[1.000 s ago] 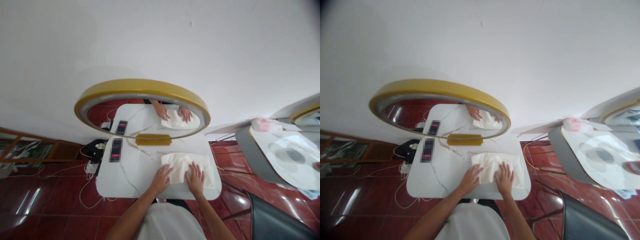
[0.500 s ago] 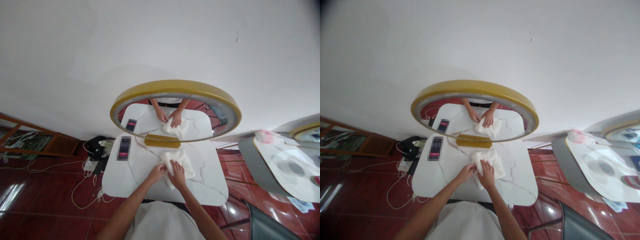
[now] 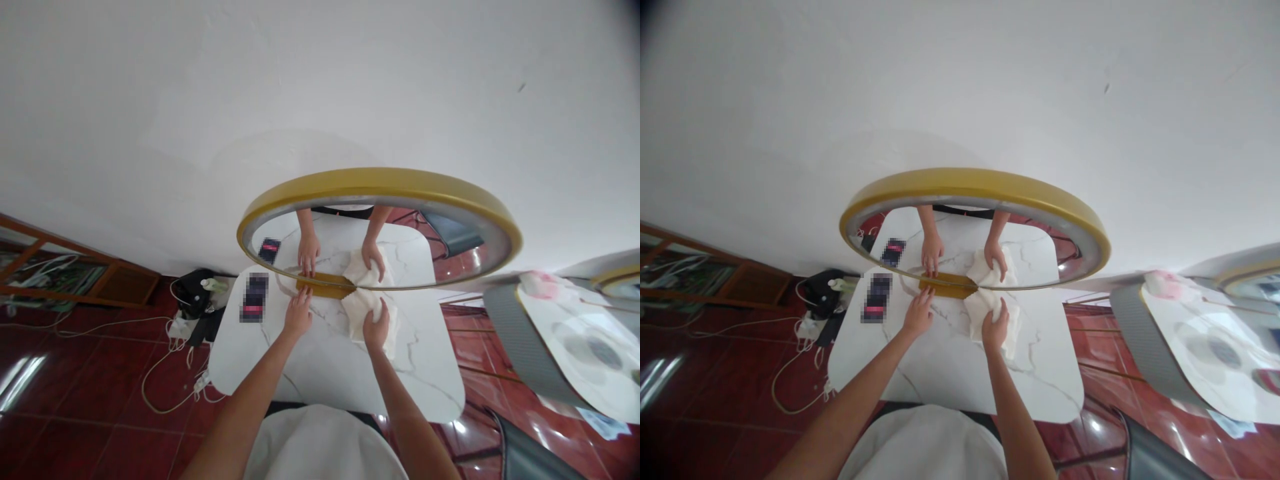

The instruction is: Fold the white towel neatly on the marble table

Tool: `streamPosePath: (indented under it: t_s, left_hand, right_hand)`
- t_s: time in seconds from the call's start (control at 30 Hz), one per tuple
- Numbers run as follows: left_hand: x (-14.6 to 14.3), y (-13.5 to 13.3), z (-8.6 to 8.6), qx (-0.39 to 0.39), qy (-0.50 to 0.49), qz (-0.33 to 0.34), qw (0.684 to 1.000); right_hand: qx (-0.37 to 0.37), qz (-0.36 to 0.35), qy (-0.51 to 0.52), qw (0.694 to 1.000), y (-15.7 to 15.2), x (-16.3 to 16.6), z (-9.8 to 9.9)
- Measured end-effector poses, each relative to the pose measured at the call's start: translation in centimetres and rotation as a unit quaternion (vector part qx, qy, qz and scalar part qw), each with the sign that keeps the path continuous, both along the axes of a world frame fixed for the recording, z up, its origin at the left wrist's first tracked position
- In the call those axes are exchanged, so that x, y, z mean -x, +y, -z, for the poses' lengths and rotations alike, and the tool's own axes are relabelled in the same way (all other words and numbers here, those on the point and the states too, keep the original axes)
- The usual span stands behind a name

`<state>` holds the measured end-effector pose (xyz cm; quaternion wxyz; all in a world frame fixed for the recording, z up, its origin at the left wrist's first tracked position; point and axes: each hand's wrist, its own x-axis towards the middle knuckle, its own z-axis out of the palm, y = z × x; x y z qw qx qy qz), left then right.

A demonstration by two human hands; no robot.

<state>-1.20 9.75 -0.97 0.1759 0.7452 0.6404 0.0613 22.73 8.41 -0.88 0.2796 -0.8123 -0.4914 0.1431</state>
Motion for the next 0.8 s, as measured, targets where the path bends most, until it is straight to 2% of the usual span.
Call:
streamPosePath:
  t_s: [0.2,0.43,0.63,0.7,0.8]
  left_hand:
    - [-0.1,-0.1,-0.2,0.022,-0.001,-0.003,1.0]
    - [-0.3,-0.1,0.1,0.02,0.006,-0.005,1.0]
    - [-0.2,-0.2,0.1,0.022,0.014,0.002,1.0]
    - [-0.2,-0.2,0.2,0.022,0.015,0.002,1.0]
    - [-0.3,-0.2,0.2,0.023,0.017,-0.004,1.0]
  right_hand:
    - [0.036,-0.029,-0.016,0.999,1.5,0.1,-0.2]
    - [0.112,-0.185,-0.09,0.972,0.5,1.7,0.0]
    - [0.128,-0.069,-0.097,0.985,1.1,1.8,0.3]
    - [0.124,-0.115,-0.101,0.98,1.0,2.0,0.3]
    - [0.116,-0.226,-0.108,0.961,1.0,2.0,0.1]
